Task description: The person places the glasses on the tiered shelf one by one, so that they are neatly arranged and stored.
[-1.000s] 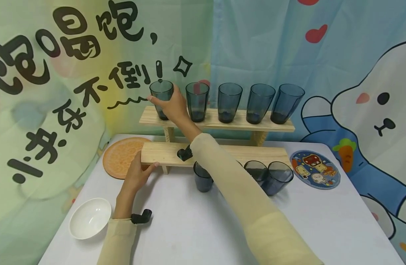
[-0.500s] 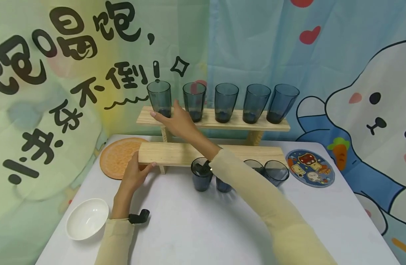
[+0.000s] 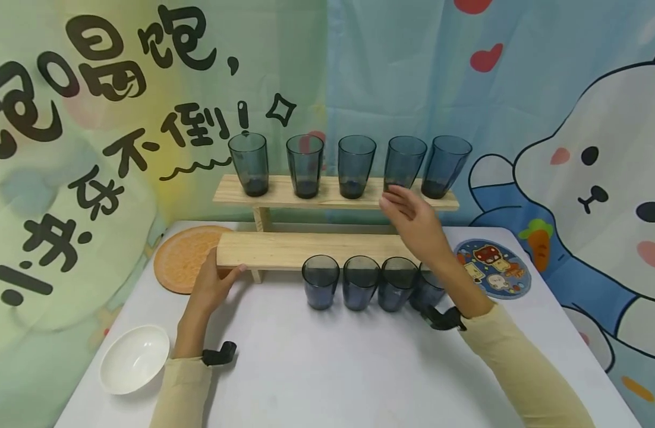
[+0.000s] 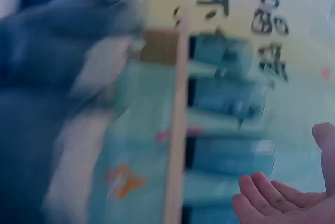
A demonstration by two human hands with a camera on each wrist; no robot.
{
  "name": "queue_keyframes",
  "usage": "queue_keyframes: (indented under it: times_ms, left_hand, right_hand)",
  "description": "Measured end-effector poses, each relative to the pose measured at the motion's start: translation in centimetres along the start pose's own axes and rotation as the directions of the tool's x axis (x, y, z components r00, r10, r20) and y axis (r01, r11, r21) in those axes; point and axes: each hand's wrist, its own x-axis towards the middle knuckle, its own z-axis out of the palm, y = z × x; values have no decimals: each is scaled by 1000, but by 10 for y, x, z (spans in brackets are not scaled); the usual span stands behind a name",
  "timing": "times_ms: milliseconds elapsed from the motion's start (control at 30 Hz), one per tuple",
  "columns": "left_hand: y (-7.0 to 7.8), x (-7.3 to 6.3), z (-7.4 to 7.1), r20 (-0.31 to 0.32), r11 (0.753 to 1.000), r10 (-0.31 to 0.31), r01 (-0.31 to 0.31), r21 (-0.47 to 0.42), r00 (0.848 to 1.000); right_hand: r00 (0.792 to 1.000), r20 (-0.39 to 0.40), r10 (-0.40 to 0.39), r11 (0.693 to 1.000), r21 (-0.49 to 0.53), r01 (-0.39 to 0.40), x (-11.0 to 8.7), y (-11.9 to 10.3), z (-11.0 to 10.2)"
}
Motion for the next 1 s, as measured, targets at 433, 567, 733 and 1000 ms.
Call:
queue_keyframes:
  times_ms: [433, 567, 733, 1000]
  left_hand:
    - [-2, -2, -4, 5, 1000, -18, 18, 3, 1000]
    - [-1, -2, -3, 6, 1000, -16, 16, -3, 1000]
    - [0, -2, -1, 13, 1000, -26, 27, -8, 1000]
    - [2, -2, 0, 14, 1000, -29, 29, -2, 999]
  right_hand:
    - [976, -89, 200, 943, -253, -216, -101, 94, -53]
    - [973, -89, 215, 947, -224, -230, -115, 118, -45]
    - [971, -158, 182, 964, -166, -208, -124, 136, -35]
    - [965, -185, 187, 965, -150, -215, -126, 139, -32]
